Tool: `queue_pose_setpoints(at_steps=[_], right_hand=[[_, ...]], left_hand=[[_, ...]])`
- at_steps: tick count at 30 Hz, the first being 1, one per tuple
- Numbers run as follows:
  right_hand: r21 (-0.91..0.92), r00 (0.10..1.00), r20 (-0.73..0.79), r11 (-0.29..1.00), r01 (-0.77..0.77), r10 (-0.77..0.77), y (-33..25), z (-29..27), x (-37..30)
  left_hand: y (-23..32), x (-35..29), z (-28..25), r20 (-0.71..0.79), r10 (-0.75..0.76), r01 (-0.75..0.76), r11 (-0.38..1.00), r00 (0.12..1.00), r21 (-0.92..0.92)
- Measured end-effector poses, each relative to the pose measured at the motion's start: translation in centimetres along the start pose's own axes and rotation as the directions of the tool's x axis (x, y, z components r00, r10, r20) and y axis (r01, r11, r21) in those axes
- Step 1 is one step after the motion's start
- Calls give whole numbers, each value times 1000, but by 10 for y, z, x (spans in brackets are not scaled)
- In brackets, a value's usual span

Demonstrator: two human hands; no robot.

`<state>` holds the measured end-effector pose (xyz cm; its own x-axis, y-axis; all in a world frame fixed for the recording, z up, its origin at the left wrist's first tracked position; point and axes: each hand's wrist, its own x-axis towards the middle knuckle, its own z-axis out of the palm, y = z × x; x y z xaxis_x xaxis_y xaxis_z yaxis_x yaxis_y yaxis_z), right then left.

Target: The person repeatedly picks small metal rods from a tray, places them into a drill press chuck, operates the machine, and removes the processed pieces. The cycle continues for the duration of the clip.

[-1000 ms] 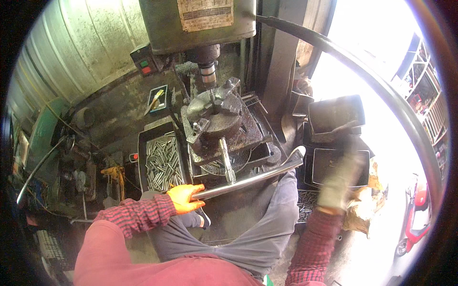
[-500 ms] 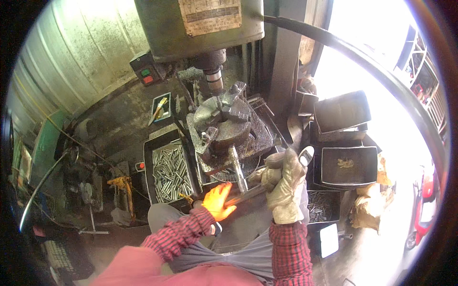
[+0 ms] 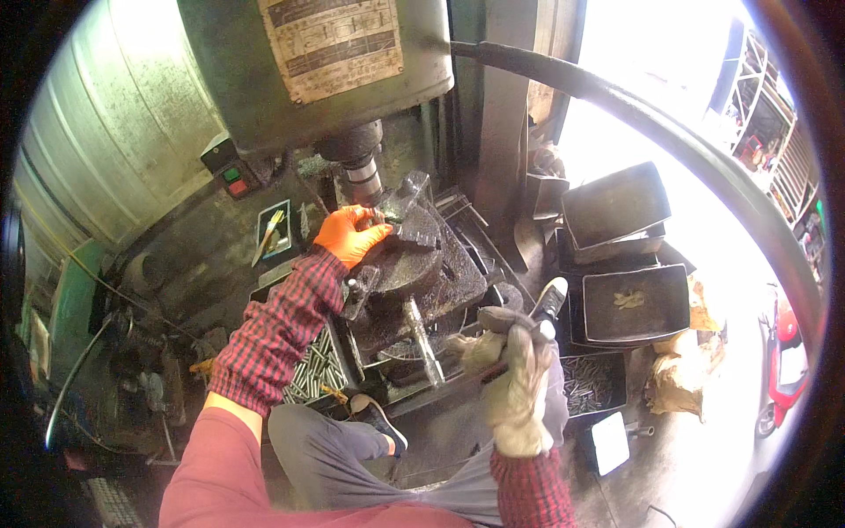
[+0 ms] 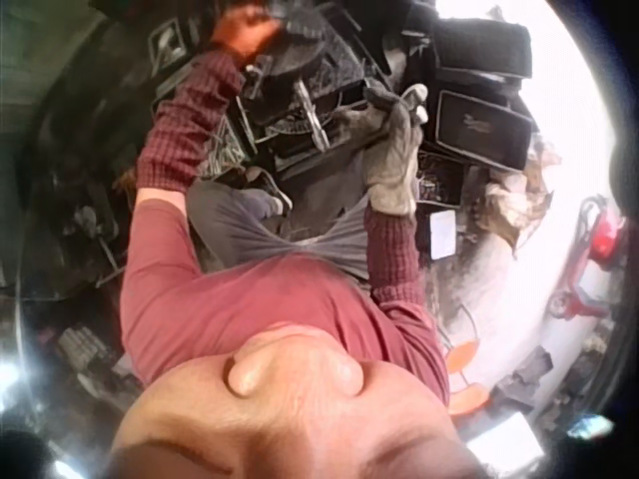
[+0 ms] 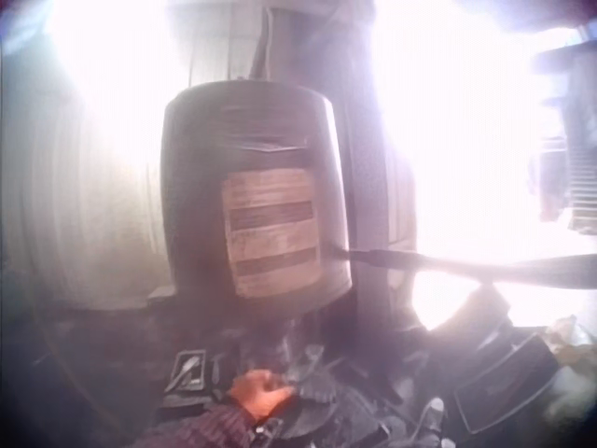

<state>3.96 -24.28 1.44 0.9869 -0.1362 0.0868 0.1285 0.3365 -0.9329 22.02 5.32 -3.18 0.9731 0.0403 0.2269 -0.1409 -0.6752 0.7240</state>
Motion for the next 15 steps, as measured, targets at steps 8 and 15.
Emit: queue_pose_setpoints(at_steps=[8, 15], right_hand=[[-347, 538, 837, 668, 658, -95, 69, 32, -48], [-589, 908, -63, 719, -369, 414, 98, -89, -6]], left_hand=[[8, -2, 1, -23, -10, 6, 988, 1000, -151], [0, -5, -2, -112, 236, -209, 955, 965, 212]])
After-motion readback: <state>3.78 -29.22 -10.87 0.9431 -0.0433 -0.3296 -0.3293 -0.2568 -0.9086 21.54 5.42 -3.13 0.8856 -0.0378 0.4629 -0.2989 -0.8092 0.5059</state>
